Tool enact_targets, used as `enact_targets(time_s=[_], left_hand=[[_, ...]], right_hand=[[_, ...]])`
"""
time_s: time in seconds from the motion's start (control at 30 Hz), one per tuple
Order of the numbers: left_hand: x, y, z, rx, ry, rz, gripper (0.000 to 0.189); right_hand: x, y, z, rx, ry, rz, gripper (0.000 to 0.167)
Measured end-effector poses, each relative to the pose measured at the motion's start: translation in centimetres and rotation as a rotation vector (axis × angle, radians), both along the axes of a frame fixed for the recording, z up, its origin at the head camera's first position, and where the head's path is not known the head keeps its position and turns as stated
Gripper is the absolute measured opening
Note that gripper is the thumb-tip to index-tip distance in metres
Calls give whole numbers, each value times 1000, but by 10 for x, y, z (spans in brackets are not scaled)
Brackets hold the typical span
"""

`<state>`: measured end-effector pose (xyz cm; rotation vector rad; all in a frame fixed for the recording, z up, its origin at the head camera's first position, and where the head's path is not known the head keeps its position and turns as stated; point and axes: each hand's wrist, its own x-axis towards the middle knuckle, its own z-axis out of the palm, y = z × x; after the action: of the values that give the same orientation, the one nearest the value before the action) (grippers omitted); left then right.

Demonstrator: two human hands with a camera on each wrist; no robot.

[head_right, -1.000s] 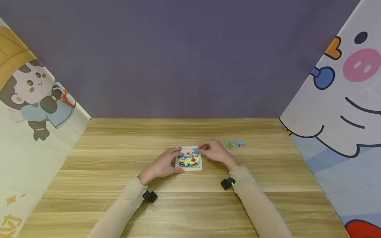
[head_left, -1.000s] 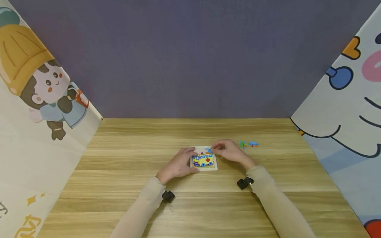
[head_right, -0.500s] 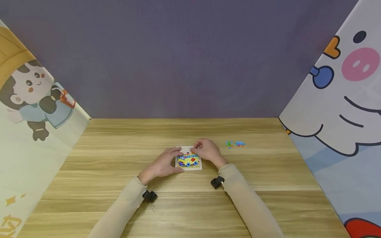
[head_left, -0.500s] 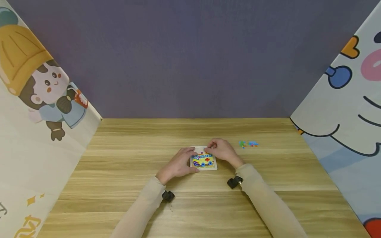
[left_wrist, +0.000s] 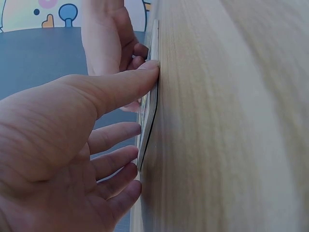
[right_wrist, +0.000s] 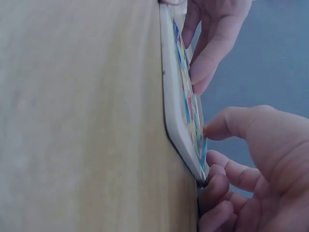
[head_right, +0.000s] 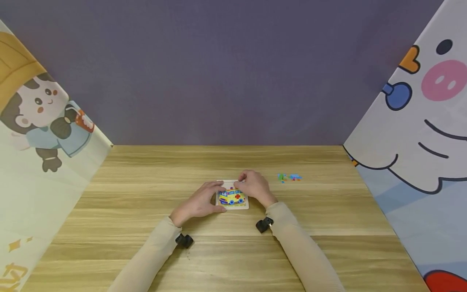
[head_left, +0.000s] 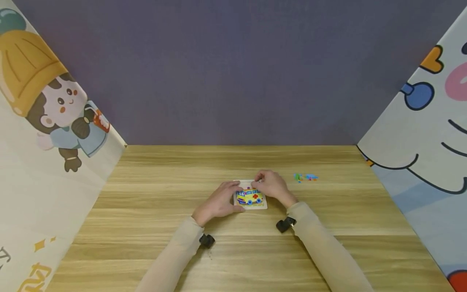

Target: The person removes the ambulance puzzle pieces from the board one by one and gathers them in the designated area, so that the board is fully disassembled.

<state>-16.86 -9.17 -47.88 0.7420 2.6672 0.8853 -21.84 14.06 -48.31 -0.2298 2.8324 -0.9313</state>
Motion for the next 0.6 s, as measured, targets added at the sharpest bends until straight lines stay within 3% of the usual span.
enact_targets(time_s=[0.23,0.43,0.6], left_hand=[[-1,2,0,-7,-1,2,70],[0,1,0,-2,3,6,70],[0,1,0,-8,9,7,70]], right_hand=[[-4,14,-2,-88,-17,92,26],[-9,30,-2,-172,-126,249,42],[-11,34,-1,-203,-177,291,50]])
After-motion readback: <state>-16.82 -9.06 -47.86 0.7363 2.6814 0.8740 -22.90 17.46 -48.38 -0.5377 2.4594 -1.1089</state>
